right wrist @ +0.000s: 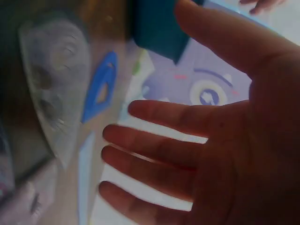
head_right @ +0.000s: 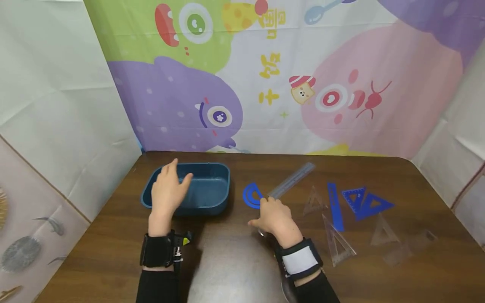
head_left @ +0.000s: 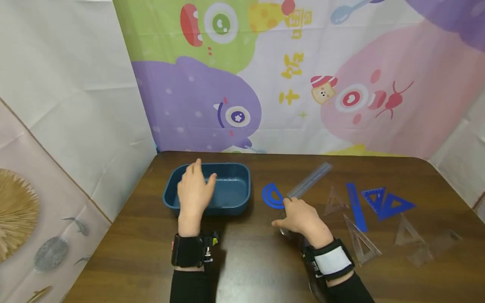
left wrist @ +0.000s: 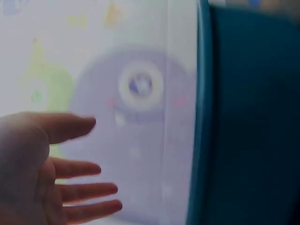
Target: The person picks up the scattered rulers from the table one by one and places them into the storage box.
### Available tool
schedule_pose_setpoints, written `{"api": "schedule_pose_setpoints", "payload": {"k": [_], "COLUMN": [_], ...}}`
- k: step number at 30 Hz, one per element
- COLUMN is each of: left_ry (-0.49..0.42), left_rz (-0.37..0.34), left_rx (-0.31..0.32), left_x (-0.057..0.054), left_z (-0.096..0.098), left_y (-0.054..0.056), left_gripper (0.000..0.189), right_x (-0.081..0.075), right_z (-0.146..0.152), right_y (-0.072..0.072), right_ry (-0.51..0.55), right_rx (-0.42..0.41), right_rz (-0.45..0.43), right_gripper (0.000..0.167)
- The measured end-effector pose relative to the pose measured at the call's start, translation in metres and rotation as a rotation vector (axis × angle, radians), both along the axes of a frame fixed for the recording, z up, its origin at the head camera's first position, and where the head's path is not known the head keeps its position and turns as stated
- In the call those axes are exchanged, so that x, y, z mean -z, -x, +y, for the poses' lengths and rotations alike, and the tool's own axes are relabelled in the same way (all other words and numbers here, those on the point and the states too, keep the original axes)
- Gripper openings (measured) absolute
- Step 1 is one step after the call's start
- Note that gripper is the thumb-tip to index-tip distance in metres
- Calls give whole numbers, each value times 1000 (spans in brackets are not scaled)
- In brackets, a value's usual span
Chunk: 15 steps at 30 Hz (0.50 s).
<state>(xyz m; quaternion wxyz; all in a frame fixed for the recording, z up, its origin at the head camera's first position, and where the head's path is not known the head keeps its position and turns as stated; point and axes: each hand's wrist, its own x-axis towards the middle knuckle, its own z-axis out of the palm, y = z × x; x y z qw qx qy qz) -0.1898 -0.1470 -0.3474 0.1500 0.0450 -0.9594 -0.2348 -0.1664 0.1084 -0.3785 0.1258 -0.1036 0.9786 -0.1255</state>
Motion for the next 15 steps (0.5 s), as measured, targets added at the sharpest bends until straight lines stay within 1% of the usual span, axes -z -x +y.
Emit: {"api": "schedule_pose_setpoints", "payload": {"k": [3,5,7,9,11,13,15], "left_ry": [-6,-21,-41,-65,-81,-91,-92], "left_rz": [-21,-68,-131,-202,-260,-293,-309], "left_rx": [-127,-192,-237,-259,-262,-258,-253], "left_x": [7,12,17,22,26,30,33], "left_z": [-33,-52,-66,-76,-83,-88,-91], "left_y": [-2,-4,-6,-8,-10,-11,-10], "left_gripper": [60,58,56,55,54,51,48], "right_x": [6,10,12,15,16,18,19], "right_z": [-4,-5,-6,-6,-7,-7,-7], "right_y": [-2,-3,-3,-2,-2,-1,0], "right_ry": [-49,-79,-101,-113,-117,-110,-105], "right_rx": [37,68,93,102,98,83,62], "right_rz": [-52,-69,-76,-82,-85,-74,-62], "right_gripper": [82,85,87,88,87,85,82]}}
